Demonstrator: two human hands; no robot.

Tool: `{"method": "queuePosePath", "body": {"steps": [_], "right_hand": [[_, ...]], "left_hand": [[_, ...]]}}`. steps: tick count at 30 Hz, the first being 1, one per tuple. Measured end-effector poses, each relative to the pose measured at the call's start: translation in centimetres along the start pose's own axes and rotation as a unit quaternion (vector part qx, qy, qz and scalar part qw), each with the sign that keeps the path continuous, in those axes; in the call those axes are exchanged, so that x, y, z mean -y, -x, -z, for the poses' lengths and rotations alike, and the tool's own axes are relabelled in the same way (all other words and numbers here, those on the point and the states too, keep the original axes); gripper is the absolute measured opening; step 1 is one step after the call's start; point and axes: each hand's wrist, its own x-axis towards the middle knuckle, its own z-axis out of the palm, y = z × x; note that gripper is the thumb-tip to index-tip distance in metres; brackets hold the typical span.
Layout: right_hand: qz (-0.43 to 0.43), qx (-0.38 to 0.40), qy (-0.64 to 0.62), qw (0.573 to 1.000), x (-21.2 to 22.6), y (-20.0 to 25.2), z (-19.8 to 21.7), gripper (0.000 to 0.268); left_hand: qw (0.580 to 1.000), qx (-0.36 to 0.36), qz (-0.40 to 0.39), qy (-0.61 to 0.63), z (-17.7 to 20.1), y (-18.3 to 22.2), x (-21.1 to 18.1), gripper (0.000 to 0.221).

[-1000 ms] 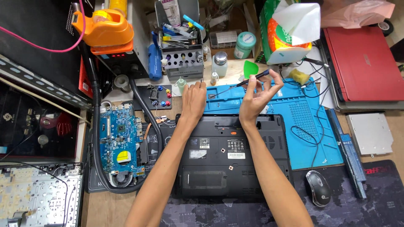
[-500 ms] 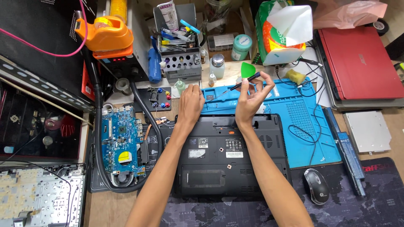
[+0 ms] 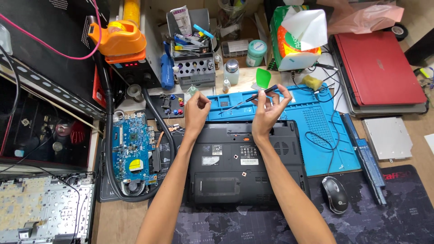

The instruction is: Disassembling a laptop by removing screws, back panels, and the optical drive.

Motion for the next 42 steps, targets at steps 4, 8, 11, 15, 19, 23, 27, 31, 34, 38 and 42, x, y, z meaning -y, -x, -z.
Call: {"method": "queuePosePath", "body": {"steps": [4,8,11,15,19,23,27,31,34,38,42], "right_hand": [[-0.032,-0.012,-0.022,0.999,-0.3,0.2,0.7,0.042],[-0.08,-0.036,-0.062,0.994,-1.2,1.0,2.3,0.044],[-0.124,-0.041,-0.088,0.987,-0.7,2.5,3.3,0.047],[-0.208,-0.05,-0.115,0.97,3.8,5.2,3.8,0.049],[-0.233,-0.038,-0.112,0.965,4.8,7.6,6.1,0.048],[-0.228,-0.045,-0.117,0.966,4.7,8.8,7.8,0.048],[-0.215,-0.05,-0.122,0.968,5.5,8.9,8.2,0.046],[-0.212,-0.051,-0.123,0.968,5.5,9.1,8.2,0.046],[-0.206,-0.055,-0.13,0.968,5.5,9.2,8.2,0.046],[-0.203,-0.051,-0.129,0.969,5.9,9.2,8.0,0.046],[-0.195,-0.044,-0.125,0.972,6.4,9.3,7.9,0.046]], "left_hand": [[1.0,0.001,-0.004,0.03,0.3,0.9,-1.7,0.011],[0.999,0.005,0.002,0.05,1.4,4.4,-3.4,0.012],[0.997,-0.006,0.026,0.076,2.5,7.9,-5.1,0.014],[0.989,-0.022,0.068,0.13,4.0,12.2,-7.6,0.013],[0.981,-0.013,0.107,0.163,4.3,15.1,-9.4,0.013],[0.983,0.013,0.107,0.15,4.3,15.6,-9.7,0.018],[0.987,0.033,0.112,0.113,4.4,15.6,-10.7,0.02],[0.987,0.032,0.119,0.102,4.5,15.6,-10.8,0.02],[0.989,0.03,0.101,0.106,4.5,15.7,-10.9,0.021],[0.99,0.037,0.096,0.095,4.5,15.7,-11.1,0.022],[0.992,0.051,0.085,0.082,4.3,15.8,-11.3,0.026]]}}
